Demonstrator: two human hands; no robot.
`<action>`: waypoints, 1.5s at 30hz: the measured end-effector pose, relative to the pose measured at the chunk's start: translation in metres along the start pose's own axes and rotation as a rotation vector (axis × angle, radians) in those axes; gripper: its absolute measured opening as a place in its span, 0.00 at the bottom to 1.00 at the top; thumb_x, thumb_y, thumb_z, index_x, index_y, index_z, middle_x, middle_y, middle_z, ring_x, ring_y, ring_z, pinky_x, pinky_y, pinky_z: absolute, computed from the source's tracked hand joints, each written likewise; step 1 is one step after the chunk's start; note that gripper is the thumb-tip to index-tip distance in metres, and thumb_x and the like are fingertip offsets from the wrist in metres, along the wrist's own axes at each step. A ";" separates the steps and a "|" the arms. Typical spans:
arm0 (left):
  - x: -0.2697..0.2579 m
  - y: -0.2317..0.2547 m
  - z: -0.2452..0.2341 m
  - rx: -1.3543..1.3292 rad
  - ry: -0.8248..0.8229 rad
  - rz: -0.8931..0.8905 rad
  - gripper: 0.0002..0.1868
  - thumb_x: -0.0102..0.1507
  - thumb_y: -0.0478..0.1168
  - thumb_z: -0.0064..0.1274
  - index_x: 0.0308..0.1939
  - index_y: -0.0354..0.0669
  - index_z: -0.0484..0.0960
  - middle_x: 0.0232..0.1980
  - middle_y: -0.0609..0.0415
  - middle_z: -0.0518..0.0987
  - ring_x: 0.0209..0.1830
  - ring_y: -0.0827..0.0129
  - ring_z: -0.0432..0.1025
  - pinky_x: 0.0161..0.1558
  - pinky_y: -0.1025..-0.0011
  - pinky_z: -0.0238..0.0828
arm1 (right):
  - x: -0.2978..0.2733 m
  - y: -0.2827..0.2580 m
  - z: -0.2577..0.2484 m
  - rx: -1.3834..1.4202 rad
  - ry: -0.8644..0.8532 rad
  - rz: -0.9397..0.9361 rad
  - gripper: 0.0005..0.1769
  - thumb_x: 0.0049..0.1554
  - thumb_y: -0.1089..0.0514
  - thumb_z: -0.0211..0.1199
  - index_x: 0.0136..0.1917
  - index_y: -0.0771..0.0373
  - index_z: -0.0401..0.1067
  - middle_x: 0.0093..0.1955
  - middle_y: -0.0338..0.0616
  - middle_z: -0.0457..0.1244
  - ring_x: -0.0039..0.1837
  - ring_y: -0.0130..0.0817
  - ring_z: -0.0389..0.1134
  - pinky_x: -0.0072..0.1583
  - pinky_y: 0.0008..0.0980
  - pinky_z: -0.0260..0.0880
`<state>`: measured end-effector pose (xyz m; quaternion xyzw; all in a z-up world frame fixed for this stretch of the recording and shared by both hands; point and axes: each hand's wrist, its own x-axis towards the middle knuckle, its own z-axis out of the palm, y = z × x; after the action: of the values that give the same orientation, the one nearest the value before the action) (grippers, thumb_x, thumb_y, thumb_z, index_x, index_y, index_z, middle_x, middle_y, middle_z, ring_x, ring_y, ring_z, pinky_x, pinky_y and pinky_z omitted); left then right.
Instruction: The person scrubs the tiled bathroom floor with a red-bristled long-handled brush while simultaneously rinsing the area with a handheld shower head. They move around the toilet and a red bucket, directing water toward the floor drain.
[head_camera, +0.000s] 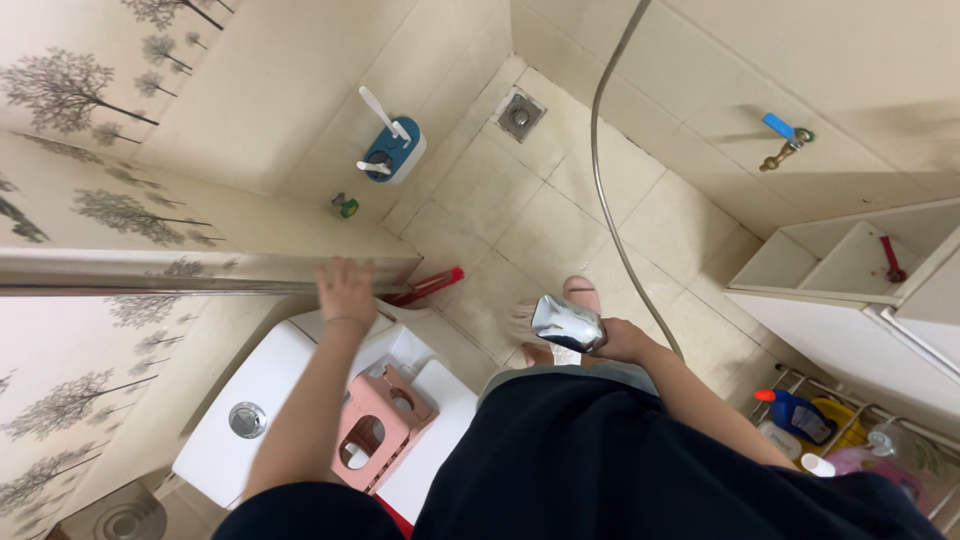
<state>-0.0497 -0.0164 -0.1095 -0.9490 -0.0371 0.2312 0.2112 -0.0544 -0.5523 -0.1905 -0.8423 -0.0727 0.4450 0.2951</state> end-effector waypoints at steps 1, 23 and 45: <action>0.006 0.013 -0.005 -0.043 -0.024 -0.026 0.35 0.65 0.47 0.41 0.78 0.59 0.55 0.80 0.50 0.57 0.82 0.53 0.44 0.74 0.40 0.29 | 0.002 -0.001 0.000 -0.036 -0.023 0.030 0.26 0.41 0.48 0.73 0.51 0.59 0.77 0.49 0.53 0.72 0.53 0.49 0.73 0.57 0.42 0.72; 0.088 0.292 -0.102 -0.896 0.086 0.265 0.24 0.66 0.58 0.49 0.65 0.62 0.75 0.68 0.55 0.73 0.67 0.54 0.67 0.63 0.45 0.62 | -0.075 0.025 0.002 -0.188 0.144 0.621 0.36 0.41 0.30 0.76 0.58 0.48 0.78 0.58 0.42 0.70 0.63 0.43 0.71 0.62 0.45 0.74; 0.069 0.300 -0.065 -0.789 -0.100 0.232 0.25 0.67 0.60 0.44 0.66 0.62 0.75 0.70 0.54 0.72 0.68 0.55 0.68 0.64 0.53 0.66 | -0.111 0.101 0.045 -0.477 -0.009 0.805 0.13 0.61 0.56 0.62 0.58 0.52 0.79 0.56 0.35 0.72 0.57 0.41 0.76 0.54 0.56 0.65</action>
<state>0.0332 -0.3021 -0.2115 -0.9426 -0.0258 0.2673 -0.1984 -0.1704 -0.6583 -0.1884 -0.8459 0.1583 0.4987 -0.1034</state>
